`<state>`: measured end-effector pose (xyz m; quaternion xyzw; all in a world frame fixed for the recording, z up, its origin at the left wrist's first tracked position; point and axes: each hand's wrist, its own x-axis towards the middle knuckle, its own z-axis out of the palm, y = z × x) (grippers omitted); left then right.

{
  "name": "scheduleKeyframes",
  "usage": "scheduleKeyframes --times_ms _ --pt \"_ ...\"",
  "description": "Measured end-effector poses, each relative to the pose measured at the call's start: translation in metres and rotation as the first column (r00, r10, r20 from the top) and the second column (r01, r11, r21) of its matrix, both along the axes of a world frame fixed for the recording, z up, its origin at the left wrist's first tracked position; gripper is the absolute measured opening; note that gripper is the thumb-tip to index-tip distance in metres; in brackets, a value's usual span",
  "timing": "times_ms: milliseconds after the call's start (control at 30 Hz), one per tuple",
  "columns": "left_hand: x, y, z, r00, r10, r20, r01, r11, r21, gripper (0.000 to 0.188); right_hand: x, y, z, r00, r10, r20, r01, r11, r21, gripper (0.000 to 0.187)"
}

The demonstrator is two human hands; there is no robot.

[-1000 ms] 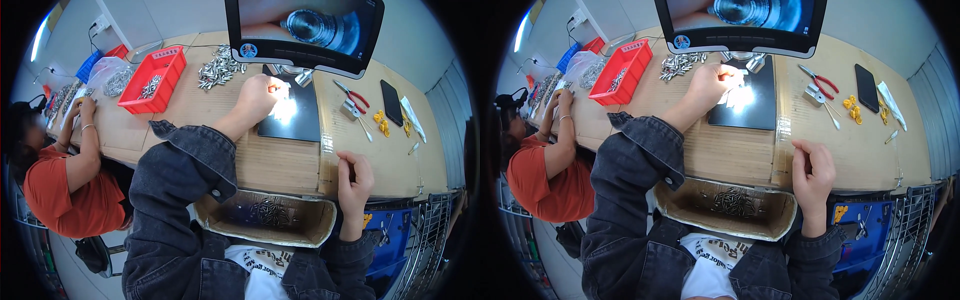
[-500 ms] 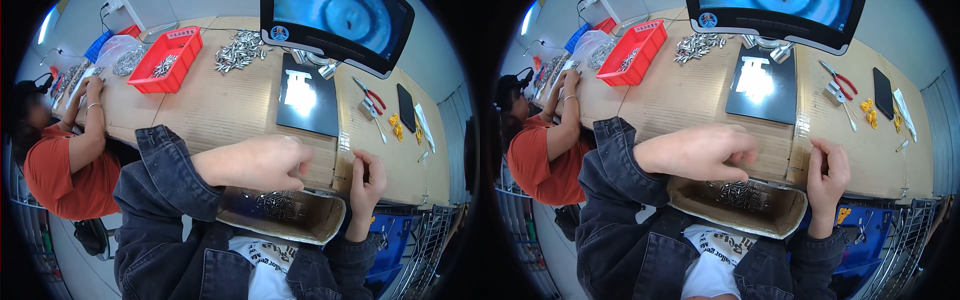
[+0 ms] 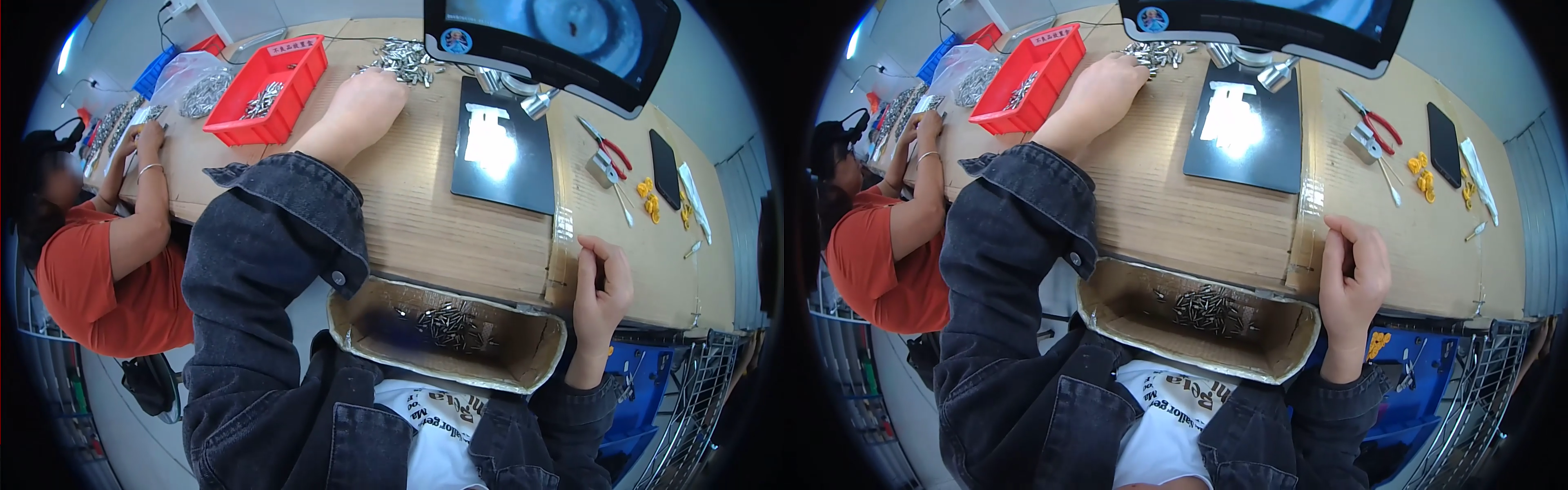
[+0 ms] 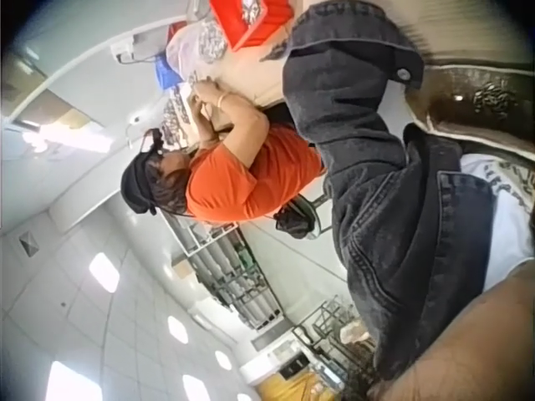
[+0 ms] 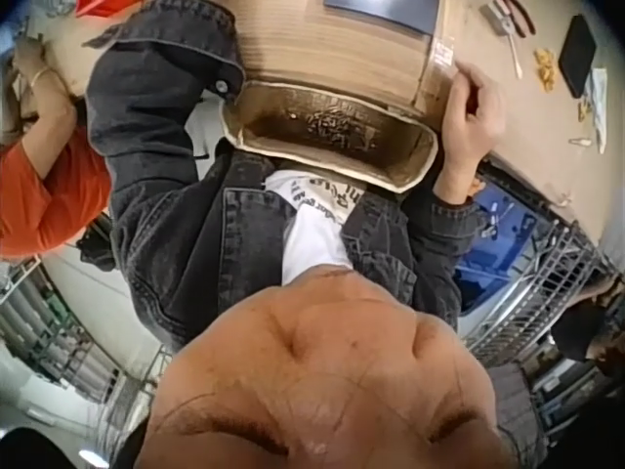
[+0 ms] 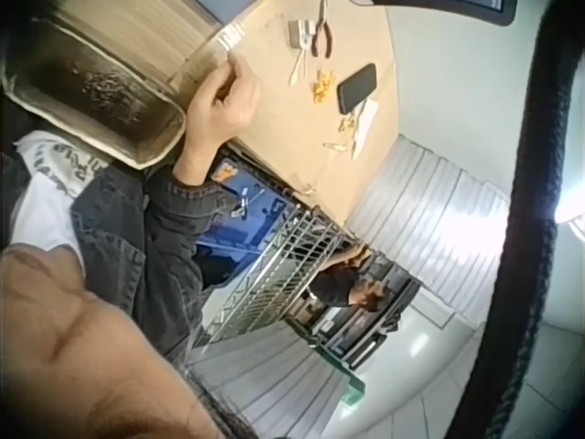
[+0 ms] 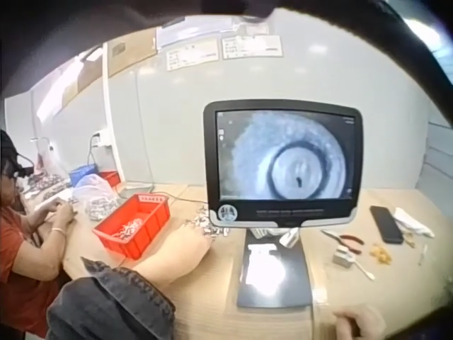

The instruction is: Picking small metal fasteners from a bin and placing them on an inspection plate under a digital microscope.

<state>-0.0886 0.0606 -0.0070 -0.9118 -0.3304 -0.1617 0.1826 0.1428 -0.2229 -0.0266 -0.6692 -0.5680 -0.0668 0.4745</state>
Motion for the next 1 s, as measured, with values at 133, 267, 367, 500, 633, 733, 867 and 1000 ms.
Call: scheduleKeyframes --times_ms 133,267,367,500,633,733,867,1000 --pt "0.006 -0.004 0.0 0.986 -0.148 -0.073 0.161 0.965 0.207 0.011 0.001 0.001 0.001 1.0 0.005 -0.014 -0.005 1.0 0.015 0.015" --pt "0.032 -0.037 0.01 0.909 -0.011 0.417 0.167 0.926 -0.339 0.01 0.004 0.001 -0.003 1.0 0.027 -0.002 -0.027 0.999 0.023 0.016" --pt "0.063 -0.056 0.011 0.803 0.14 0.579 0.283 0.766 -0.577 0.01 0.003 0.0 -0.003 1.0 0.029 -0.006 -0.029 0.999 0.031 0.016" --pt "0.087 -0.06 0.004 0.704 0.279 0.653 0.371 0.64 -0.673 0.011 0.003 0.002 -0.002 0.999 0.037 -0.002 -0.037 0.999 0.038 0.016" --pt "0.092 -0.064 0.003 0.738 0.313 0.598 0.337 0.598 -0.728 0.01 0.004 0.001 -0.001 0.999 0.037 0.005 -0.037 0.998 0.054 0.016" --pt "0.087 -0.058 -0.011 0.696 0.266 0.667 0.408 0.618 -0.672 0.01 0.003 -0.001 -0.002 0.999 0.035 0.002 -0.035 0.999 0.039 0.017" --pt "0.088 -0.061 -0.006 0.703 0.257 0.663 0.399 0.629 -0.667 0.01 0.002 -0.002 -0.003 1.0 0.03 -0.007 -0.03 0.999 0.041 0.017" --pt "0.089 -0.064 -0.003 0.71 0.274 0.648 0.366 0.643 -0.673 0.011 0.001 -0.002 -0.002 0.999 0.031 -0.015 -0.03 0.999 0.041 0.017"
